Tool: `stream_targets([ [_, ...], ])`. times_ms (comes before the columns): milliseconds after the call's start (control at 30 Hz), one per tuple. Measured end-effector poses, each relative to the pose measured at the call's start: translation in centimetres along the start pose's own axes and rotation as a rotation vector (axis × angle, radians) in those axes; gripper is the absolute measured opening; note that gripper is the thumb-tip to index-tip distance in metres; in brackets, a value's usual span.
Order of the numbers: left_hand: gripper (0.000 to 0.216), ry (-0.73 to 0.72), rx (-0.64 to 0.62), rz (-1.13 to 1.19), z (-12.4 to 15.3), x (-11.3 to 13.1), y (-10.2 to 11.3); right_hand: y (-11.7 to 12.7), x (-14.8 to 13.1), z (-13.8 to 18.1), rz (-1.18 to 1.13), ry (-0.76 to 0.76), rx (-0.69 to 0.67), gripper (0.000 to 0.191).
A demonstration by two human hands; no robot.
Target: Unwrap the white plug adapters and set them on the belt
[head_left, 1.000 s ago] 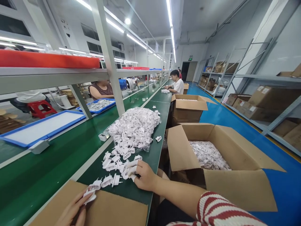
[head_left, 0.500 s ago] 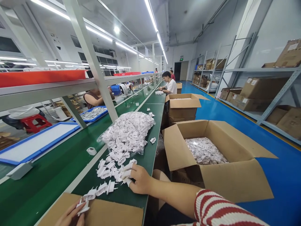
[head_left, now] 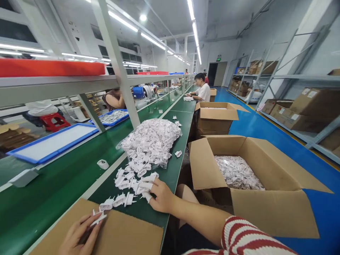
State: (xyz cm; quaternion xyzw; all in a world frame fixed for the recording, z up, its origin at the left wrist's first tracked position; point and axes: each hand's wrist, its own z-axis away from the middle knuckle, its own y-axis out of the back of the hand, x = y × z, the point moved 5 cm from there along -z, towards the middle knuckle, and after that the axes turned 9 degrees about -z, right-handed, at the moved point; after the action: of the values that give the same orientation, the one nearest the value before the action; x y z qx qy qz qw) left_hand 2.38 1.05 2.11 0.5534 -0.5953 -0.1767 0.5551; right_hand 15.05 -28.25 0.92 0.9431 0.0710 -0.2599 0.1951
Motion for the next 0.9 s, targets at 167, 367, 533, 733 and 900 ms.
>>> stream_targets([
  [167, 0.050, -0.035, -0.059, -0.026, 0.7, 0.1, -1.0, 0.7, -0.9, 0.4, -0.100, 0.012, 0.006, 0.040],
  [367, 0.052, -0.120, -0.157, 0.017, 1.7, 1.8, -1.5, 1.0, -1.2, 1.1, -0.153, -0.025, -0.003, 0.044],
  [533, 0.054, -0.168, -0.298, -0.126, 2.8, 3.3, -2.0, 1.1, -1.2, 1.2, -0.115, -0.023, -0.004, 0.051],
  [733, 0.057, -0.050, -0.208, -0.043, 0.5, 2.9, 0.5, 1.0, -0.9, 1.4, -0.085, -0.048, -0.003, 0.049],
  [900, 0.060, 0.014, -0.132, -0.211, -8.0, 1.2, 2.5, -0.2, 0.2, 1.2, 0.027, -0.101, -0.098, 0.041],
])
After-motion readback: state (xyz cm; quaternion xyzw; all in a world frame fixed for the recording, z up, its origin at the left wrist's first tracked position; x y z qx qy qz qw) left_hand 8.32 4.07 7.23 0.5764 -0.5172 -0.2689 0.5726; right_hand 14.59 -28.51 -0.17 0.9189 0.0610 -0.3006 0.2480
